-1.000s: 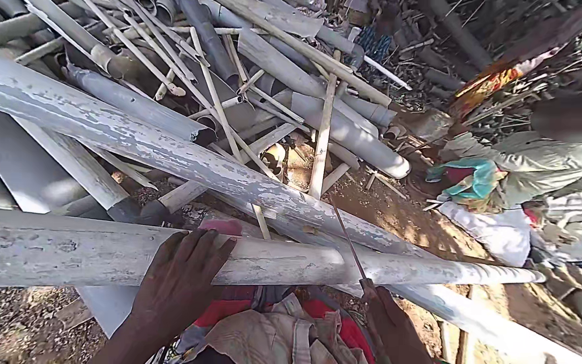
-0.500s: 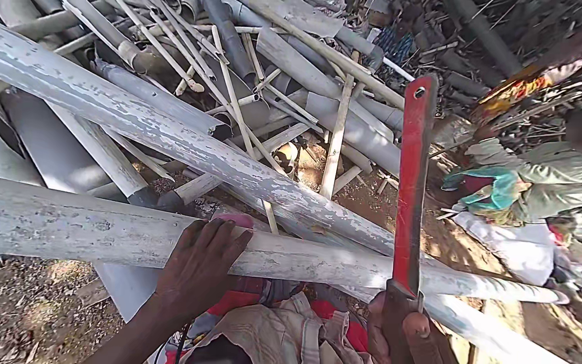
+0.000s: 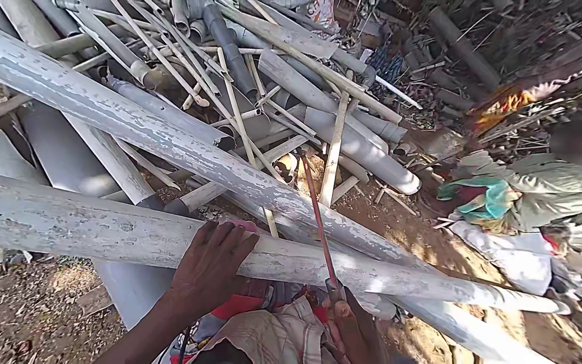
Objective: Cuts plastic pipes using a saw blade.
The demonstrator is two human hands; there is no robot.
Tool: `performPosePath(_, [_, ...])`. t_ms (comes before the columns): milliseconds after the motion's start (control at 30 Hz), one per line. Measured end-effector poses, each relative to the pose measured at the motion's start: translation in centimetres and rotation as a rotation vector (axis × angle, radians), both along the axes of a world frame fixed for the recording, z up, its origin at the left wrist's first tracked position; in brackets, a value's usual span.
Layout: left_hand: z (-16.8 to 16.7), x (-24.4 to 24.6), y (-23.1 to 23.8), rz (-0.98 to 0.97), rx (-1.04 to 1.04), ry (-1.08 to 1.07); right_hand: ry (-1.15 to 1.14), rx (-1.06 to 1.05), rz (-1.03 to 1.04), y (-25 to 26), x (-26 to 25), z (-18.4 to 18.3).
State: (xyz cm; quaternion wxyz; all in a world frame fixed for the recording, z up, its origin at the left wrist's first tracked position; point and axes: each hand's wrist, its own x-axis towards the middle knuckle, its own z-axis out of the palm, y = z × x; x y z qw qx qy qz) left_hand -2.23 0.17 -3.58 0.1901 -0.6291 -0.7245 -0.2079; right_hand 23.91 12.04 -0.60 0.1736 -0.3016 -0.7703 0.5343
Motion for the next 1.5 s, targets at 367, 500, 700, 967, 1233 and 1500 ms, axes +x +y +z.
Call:
performPosePath(367, [0.2, -0.1, 0.2, -0.006, -0.001, -0.018, -0.113, -0.048, 0.013, 0.1, -1.3, 0.9])
performPosePath(500, [0.2, -0.2, 0.5, 0.009, 0.006, -0.001, -0.176, -0.336, -0.071, 0.2, -2.1, 2.5])
performPosePath(700, [0.4, -0.2, 0.5, 0.017, 0.0, -0.013, -0.058, 0.047, 0.094, 0.6, -1.3, 0.5])
performPosePath(967, [0.9, -0.6, 0.8, 0.006, -0.033, 0.004, -0.412, -0.308, -0.374, 5.4, 3.8, -2.0])
performPosePath(1233, [2.8, -1.1, 1.8, 0.005, -0.182, -0.091, -0.528, 0.096, -0.012, 0.8, -1.1, -0.5])
performPosePath(1500, [3.4, -1.4, 2.0, 0.016, -0.259, -0.119, -0.816, 0.094, -0.483, 9.7, 8.3, -3.1])
